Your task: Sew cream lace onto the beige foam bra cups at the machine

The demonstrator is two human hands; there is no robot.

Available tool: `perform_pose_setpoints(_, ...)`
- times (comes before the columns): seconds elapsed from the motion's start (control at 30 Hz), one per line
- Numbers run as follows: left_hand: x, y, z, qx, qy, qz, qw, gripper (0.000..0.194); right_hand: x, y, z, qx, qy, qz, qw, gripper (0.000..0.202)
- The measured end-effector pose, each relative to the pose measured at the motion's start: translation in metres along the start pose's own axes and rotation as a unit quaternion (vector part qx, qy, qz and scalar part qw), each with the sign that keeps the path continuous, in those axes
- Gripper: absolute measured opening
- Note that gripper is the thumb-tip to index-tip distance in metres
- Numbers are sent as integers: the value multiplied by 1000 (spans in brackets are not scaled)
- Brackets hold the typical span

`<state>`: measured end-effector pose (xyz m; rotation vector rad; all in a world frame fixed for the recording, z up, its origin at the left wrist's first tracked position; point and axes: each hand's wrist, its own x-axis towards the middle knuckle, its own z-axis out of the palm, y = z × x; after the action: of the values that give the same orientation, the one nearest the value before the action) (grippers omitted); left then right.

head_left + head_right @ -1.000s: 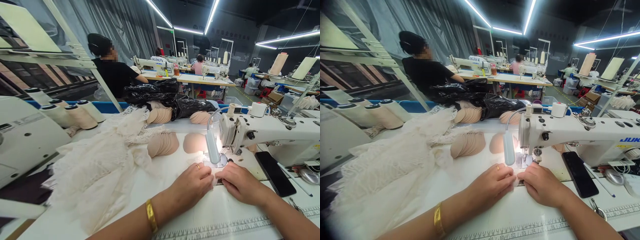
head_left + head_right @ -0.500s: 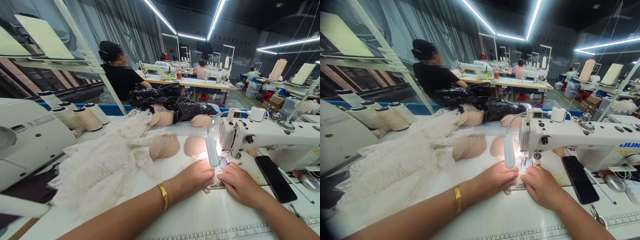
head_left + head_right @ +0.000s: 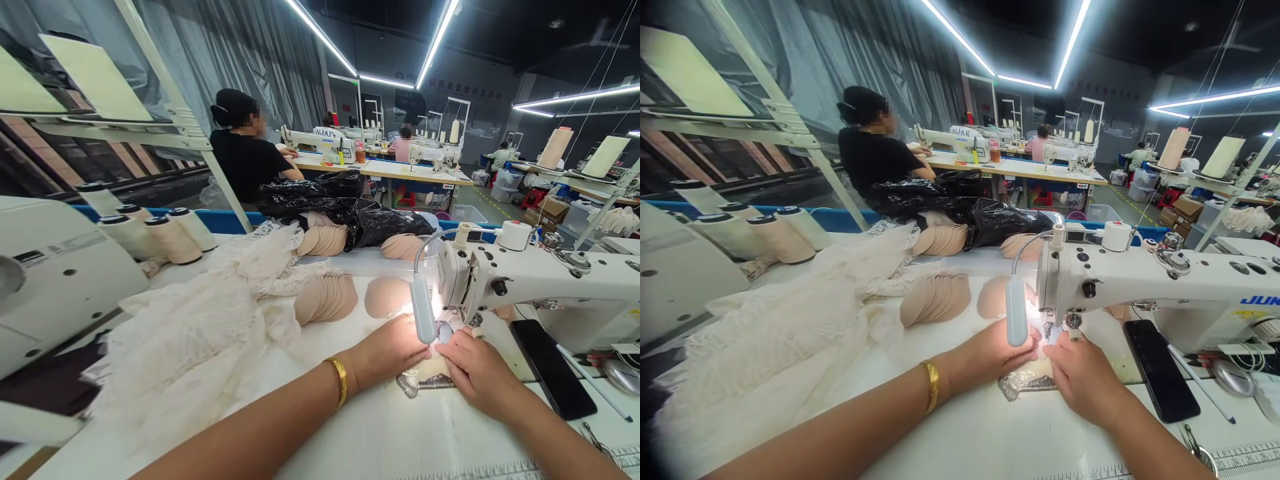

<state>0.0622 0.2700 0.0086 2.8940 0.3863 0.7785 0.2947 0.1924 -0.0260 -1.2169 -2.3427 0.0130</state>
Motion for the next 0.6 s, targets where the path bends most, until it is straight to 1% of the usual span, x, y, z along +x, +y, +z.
perform_pose_setpoints(0.1,4,0,-2,5,-3,-2,1000,22,1,1,0,-9,-4,5,1000,31)
perform_pose_setpoints(0.27,7,-2,-4,19,-5,25,999,28,2,1,0,-19,-12,15,1000,32)
perform_pose_setpoints(0.47,10,-6,-4,15,-9,17,1000,32,2,2,0,-20,-22,33,999,30)
perform_pose_setpoints(0.6,5,-11,-1,15,-9,13,1000,25,1,2,0,-22,-20,25,999,30)
